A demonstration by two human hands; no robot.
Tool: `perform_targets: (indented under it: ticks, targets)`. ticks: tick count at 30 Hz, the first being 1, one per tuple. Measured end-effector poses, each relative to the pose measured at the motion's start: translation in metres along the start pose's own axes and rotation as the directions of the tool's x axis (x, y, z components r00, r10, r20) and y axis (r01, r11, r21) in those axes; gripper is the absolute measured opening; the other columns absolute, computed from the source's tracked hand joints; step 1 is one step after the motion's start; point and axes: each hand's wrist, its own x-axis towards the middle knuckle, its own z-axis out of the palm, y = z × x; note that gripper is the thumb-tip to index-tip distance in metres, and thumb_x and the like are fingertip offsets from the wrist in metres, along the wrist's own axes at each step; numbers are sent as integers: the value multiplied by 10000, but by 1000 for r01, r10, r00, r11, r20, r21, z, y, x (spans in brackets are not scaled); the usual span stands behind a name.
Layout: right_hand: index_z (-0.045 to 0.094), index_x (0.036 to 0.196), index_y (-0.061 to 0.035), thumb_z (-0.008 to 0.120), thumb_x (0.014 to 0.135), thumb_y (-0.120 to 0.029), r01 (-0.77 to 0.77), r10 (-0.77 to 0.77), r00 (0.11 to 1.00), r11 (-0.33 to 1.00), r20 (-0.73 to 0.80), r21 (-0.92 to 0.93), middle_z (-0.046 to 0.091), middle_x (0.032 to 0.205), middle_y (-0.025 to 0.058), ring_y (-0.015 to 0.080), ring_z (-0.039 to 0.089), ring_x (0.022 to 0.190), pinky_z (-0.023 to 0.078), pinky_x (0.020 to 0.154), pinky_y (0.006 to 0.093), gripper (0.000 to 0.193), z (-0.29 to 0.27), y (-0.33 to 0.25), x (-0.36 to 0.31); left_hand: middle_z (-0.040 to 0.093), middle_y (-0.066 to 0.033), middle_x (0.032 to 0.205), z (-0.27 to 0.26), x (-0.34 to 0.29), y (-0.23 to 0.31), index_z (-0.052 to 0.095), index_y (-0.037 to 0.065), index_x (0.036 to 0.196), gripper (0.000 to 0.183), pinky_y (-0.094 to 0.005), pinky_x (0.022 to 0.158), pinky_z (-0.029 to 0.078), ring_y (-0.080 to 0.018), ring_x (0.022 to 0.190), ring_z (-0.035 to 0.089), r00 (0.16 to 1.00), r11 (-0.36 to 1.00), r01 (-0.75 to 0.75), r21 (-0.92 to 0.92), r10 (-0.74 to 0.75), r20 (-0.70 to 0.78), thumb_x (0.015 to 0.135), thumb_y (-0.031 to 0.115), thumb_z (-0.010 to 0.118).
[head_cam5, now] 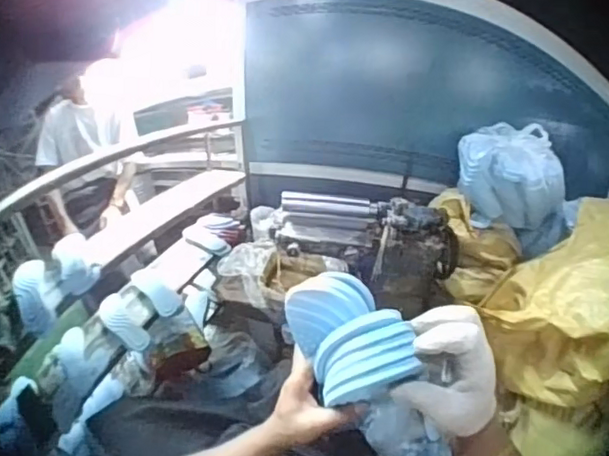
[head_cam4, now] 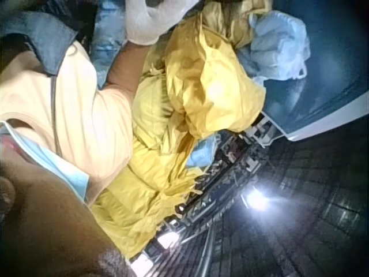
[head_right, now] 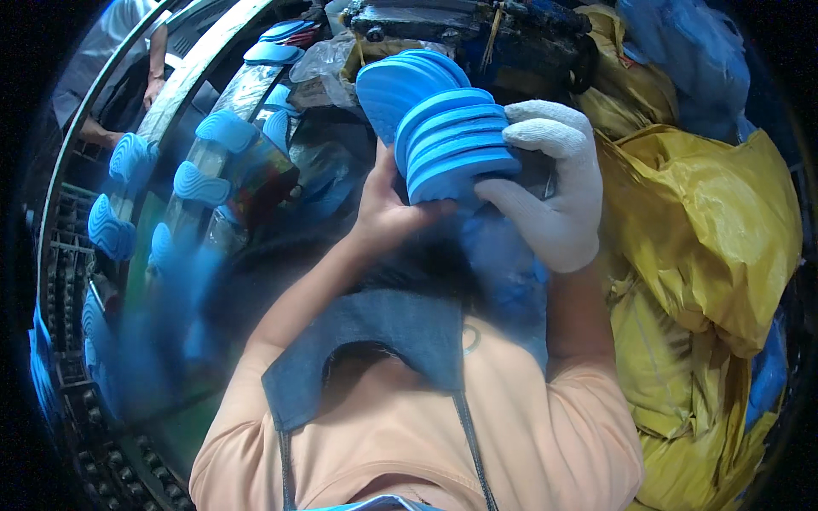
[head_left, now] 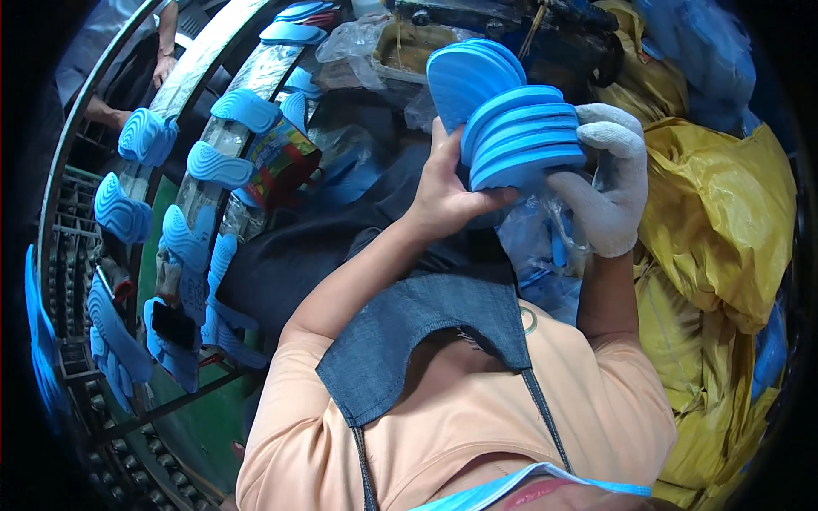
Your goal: The person picks up light blue slipper soles from a nearby pile and stacks them on a wooden shelf. They handle the soles one at a time, placing them in a neat row on the shelf.
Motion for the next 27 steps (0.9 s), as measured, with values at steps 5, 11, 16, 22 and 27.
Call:
perform_targets:
  ticks: [5,11,16,22,27]
  targets:
    - [424,1381,1,622,809,-708,-192,213,964,971,-160,141,496,1380,164,231,507,1234,408,1031,361,932,15,16,-3,377,-190,1347,-8,1,0,469,26,1401,919,-450,1131,301,-344,1291,403,996,1000,3,0,-3,88,641,344,878]
    - [281,1494,58,373,886,-782,-120,120,993,993,-16,12,418,1446,215,318,416,1354,303,1137,419,1041,44,14,-7,449,-139,1416,-9,-3,8,365,30,1477,1061,-408,1141,309,-263,1331,424,923,901,322,-292,-230,309,596,279,901]
    - [384,1449,13,473,883,-749,-68,51,992,987,-119,-144,465,1431,158,251,434,1348,366,1089,392,953,32,8,-3,569,-121,1337,-26,-5,4,385,10,1458,997,-412,1073,417,-273,1222,561,895,601,445,-664,-310,320,598,182,860]
    - [524,1334,4,692,908,-438,-455,456,889,875,35,164,595,1214,137,203,561,1122,460,958,344,637,30,7,-1,524,-173,1411,-37,-11,-2,379,7,1466,980,-496,1099,411,-353,1270,535,901,317,427,-847,-224,371,628,223,840]
    - [613,1203,20,674,936,-321,-387,387,922,922,-5,-2,664,1094,139,204,620,1031,469,948,339,438,43,-3,0,501,-172,1439,-42,-19,-29,357,17,1486,1005,-503,1115,390,-356,1310,499,922,355,387,-851,-179,344,646,247,858]
